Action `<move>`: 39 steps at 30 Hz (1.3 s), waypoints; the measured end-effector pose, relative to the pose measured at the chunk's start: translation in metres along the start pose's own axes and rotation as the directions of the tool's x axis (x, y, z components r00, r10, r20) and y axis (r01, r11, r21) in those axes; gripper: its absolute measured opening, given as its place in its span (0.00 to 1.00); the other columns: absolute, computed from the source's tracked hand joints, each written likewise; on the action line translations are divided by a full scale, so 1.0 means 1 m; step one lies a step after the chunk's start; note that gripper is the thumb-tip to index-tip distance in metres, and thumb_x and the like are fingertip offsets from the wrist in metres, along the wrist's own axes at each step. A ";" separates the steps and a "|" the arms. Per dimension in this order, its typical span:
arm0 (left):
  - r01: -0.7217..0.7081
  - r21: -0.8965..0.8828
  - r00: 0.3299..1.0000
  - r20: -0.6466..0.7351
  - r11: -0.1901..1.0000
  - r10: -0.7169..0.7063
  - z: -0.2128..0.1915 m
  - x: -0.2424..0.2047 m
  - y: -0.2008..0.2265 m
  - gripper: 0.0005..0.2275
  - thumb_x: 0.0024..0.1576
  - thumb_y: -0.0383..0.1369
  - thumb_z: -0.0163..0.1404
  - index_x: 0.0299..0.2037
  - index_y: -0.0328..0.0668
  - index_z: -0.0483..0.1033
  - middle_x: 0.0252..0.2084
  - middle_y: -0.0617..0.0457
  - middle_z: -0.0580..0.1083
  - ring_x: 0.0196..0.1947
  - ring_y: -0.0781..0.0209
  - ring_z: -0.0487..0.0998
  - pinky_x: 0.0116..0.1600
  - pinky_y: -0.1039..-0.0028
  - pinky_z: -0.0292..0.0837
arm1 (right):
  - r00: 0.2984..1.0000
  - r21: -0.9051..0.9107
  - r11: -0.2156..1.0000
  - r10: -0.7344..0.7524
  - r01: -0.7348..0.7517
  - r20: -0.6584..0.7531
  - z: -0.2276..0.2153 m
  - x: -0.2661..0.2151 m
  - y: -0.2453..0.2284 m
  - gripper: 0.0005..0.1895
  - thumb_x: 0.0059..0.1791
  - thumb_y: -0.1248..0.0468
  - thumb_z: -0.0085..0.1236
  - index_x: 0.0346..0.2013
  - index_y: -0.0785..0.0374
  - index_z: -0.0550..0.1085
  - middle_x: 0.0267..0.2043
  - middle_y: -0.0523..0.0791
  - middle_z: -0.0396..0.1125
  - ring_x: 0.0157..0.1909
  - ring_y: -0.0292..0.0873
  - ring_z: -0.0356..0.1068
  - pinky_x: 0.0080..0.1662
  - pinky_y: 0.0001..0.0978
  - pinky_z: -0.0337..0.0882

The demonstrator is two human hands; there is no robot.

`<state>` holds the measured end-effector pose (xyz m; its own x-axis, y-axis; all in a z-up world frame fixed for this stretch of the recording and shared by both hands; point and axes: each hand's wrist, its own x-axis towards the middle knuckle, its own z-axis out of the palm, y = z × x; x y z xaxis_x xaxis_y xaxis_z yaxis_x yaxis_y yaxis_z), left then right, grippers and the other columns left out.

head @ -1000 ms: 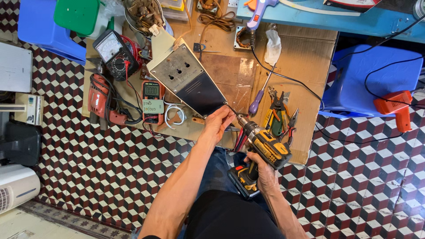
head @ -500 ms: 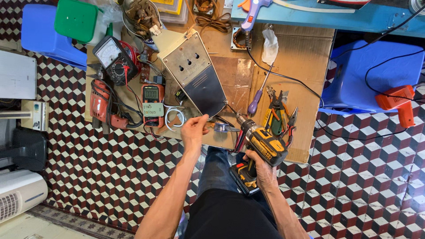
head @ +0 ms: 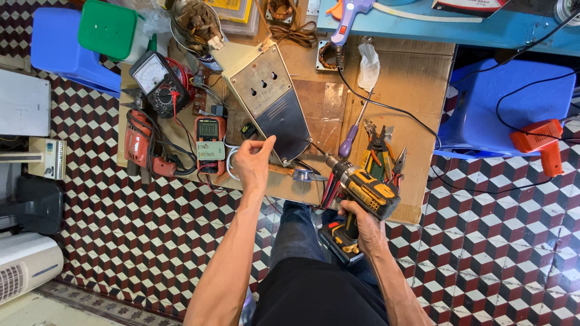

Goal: The person aligns a metal faceplate onto a beige electronic device casing and secures it using a cordless drill. They then retrieve a small container of screws from the workbench.

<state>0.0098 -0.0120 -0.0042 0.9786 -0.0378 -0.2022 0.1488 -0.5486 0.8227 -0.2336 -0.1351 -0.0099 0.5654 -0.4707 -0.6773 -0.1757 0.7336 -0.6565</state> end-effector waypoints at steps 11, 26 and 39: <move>0.028 0.002 0.989 0.143 1.000 -0.028 -0.015 0.010 -0.004 0.14 0.51 0.40 0.65 0.29 0.34 0.79 0.24 0.58 0.76 0.23 0.74 0.70 0.30 0.81 0.63 | 0.993 0.183 0.976 0.122 -0.121 0.004 -0.005 0.017 -0.021 0.14 0.44 0.71 0.63 0.44 0.69 0.76 0.37 0.49 0.76 0.28 0.37 0.70 0.30 0.26 0.72; -0.028 0.016 0.982 0.187 0.999 0.025 -0.019 0.012 -0.005 0.14 0.53 0.39 0.64 0.28 0.34 0.78 0.21 0.61 0.70 0.21 0.74 0.63 0.27 0.79 0.57 | 0.994 0.209 0.975 0.094 -0.081 -0.054 0.007 0.017 -0.006 0.10 0.45 0.70 0.63 0.40 0.68 0.75 0.32 0.48 0.73 0.26 0.38 0.71 0.28 0.29 0.74; -0.049 0.064 0.986 0.163 0.997 0.038 -0.019 0.011 -0.001 0.15 0.53 0.40 0.64 0.28 0.33 0.78 0.20 0.59 0.70 0.21 0.72 0.63 0.27 0.77 0.58 | 0.999 0.124 0.991 0.047 -0.049 0.015 0.004 0.018 -0.003 0.12 0.46 0.70 0.64 0.43 0.71 0.77 0.36 0.48 0.75 0.28 0.36 0.71 0.31 0.26 0.74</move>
<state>0.0230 0.0036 0.0028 0.9474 -0.1940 -0.2548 0.0914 -0.5988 0.7957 -0.2198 -0.1441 -0.0194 0.5687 -0.4281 -0.7023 -0.1014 0.8109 -0.5764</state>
